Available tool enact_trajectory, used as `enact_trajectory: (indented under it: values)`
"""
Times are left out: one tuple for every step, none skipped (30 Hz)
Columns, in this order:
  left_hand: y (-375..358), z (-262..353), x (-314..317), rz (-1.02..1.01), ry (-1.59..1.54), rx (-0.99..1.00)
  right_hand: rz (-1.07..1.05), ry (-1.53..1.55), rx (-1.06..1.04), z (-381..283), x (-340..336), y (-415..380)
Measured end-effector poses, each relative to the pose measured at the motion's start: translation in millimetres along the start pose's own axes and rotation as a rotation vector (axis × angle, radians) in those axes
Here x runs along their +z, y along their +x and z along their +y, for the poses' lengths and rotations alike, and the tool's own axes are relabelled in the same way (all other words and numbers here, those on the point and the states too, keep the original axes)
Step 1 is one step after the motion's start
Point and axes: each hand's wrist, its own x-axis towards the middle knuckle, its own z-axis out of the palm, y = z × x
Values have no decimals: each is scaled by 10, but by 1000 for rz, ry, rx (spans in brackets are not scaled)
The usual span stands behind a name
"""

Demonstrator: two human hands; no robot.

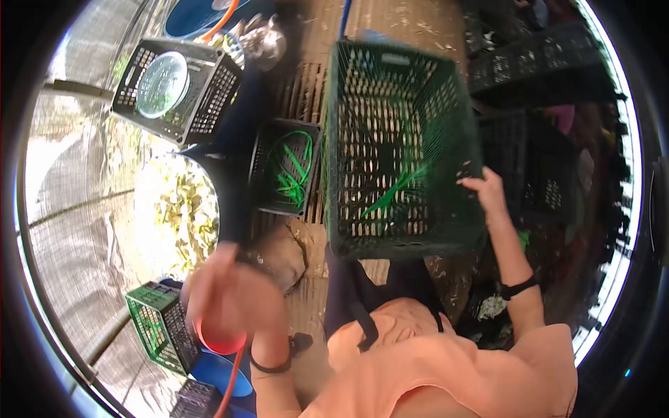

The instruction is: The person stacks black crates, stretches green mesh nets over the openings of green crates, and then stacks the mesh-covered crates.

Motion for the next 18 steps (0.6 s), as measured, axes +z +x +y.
enact_trajectory:
  values:
    - [222, 151, 655, 318, -883, -59, -14, 9, 51, 367, 192, 208]
    - [203, 134, 1097, 35, -1206, -424, -15, -26, 97, 807, 366, 438]
    - [67, -83, 1698, -155, -1300, -554, -13, -58, 141, 1175, 534, 642]
    - [-190, -371, 2385, -214, -1245, -570, 23, -116, 216, 1421, 732, 788]
    - [-443, -616, 3007, -275, -1191, -585, 62, -175, 290, 1633, 913, 931]
    - [-631, -782, 3457, -399, -1113, -686, 119, -226, 363, 1810, 1080, 1067]
    - [-780, -921, 3817, -528, -1028, -780, 100, -224, 376, 2059, 1188, 1181]
    - [-864, -1001, 4116, -565, -876, -671, 101, -200, 373, 2336, 1231, 1313]
    - [-945, -1066, 4438, -598, -727, -562, 102, -177, 366, 2612, 1263, 1466]
    - [-1044, -1205, 4858, -678, -685, -525, 119, -200, 359, 2844, 1307, 1587]
    - [-1101, -1269, 5240, -684, -675, -534, 110, -204, 369, 3080, 1349, 1690]
    - [-1145, -1304, 5609, -740, -612, -540, 128, -83, 344, 3319, 1383, 1774]
    - [-1189, -1313, 5936, -799, -547, -548, 146, 35, 322, 3563, 1421, 1849]
    - [-1217, -1305, 6223, -788, -536, -483, 148, 96, 361, 3753, 1470, 1916]
    - [-1236, -1297, 6493, -779, -524, -417, 145, 89, 385, 3957, 1527, 1965]
    - [-1208, -1254, 6685, -805, -474, -338, 155, 154, 406, 4166, 1597, 2017]
    - [-1163, -1177, 6808, -831, -426, -258, 167, 218, 427, 4358, 1662, 2061]
    - [-1142, -1089, 6896, -826, -338, -223, 185, 204, 460, 4506, 1749, 2087]
